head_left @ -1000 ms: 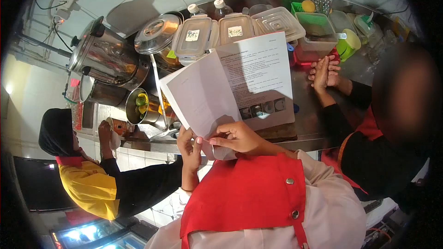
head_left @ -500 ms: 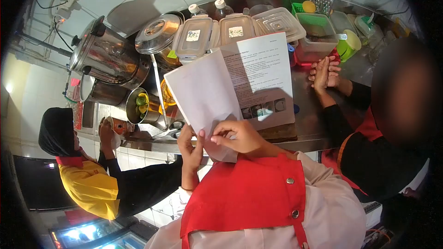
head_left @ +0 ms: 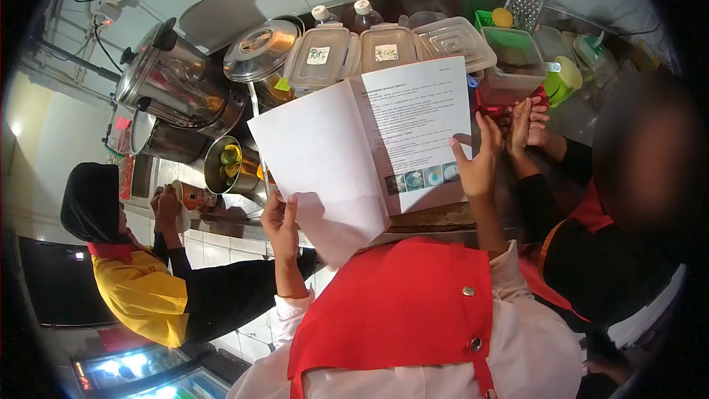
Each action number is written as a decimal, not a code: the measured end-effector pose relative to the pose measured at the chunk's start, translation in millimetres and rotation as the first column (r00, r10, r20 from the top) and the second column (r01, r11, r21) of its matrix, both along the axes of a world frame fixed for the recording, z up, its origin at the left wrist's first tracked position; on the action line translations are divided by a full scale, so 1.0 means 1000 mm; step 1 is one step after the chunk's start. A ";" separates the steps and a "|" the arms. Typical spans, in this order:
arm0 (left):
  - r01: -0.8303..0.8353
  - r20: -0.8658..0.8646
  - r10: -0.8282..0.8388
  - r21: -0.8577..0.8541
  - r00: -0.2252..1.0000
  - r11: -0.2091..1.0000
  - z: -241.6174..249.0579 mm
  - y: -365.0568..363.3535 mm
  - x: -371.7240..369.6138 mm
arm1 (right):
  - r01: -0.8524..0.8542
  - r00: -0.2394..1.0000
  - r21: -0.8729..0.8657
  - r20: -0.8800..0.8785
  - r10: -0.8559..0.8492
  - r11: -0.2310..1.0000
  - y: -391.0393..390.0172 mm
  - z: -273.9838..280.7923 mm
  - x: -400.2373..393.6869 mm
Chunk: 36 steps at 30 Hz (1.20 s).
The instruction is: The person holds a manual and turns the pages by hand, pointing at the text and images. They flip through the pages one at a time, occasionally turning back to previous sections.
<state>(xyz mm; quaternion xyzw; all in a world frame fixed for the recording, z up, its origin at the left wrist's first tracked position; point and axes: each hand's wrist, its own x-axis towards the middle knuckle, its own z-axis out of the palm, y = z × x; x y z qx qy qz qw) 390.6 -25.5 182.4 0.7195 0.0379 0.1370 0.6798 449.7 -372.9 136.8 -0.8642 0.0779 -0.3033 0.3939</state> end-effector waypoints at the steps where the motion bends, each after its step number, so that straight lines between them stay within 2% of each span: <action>1: 0.005 -0.007 -0.004 0.014 1.000 1.000 -0.001 0.001 0.001 | 0.001 1.000 0.001 -0.001 -0.001 1.000 0.001 0.000 -0.001; 3: 0.011 -0.014 -0.011 0.029 1.000 1.000 0.000 0.001 0.003 | -0.014 0.998 -0.053 -0.062 0.011 0.999 0.004 0.001 -0.003; 10: -0.024 -0.056 0.027 0.047 0.998 0.999 -0.002 0.003 0.005 | -0.026 0.999 -0.096 -0.039 0.022 0.995 0.004 0.010 -0.005; 28: -0.028 -0.071 0.033 0.071 0.997 0.997 0.001 -0.004 0.005 | -0.037 0.999 0.018 -0.013 0.037 0.999 0.005 0.014 -0.004; 30: -0.028 -0.063 0.033 0.080 0.997 0.996 0.001 -0.004 0.005 | -0.043 0.991 0.216 -0.114 0.069 0.975 0.003 0.008 -0.002; 31: -0.035 -0.054 0.038 0.060 0.998 0.998 0.000 -0.004 0.005 | -0.043 0.991 0.216 -0.114 0.069 0.975 0.001 0.001 0.001; 33: -0.042 -0.046 0.044 0.040 0.998 0.998 -0.004 -0.001 0.004 | -0.121 0.987 0.545 -0.022 0.158 0.829 -0.008 -0.016 0.007; 34: -0.024 -0.014 0.024 0.042 1.000 0.999 -0.006 0.002 0.004 | -0.122 0.987 0.545 -0.021 0.159 0.830 -0.015 -0.022 0.009; 36: -0.007 0.018 0.007 0.043 1.000 0.999 -0.006 0.002 0.004 | -0.181 0.956 0.662 -0.055 0.289 0.727 -0.030 -0.031 0.011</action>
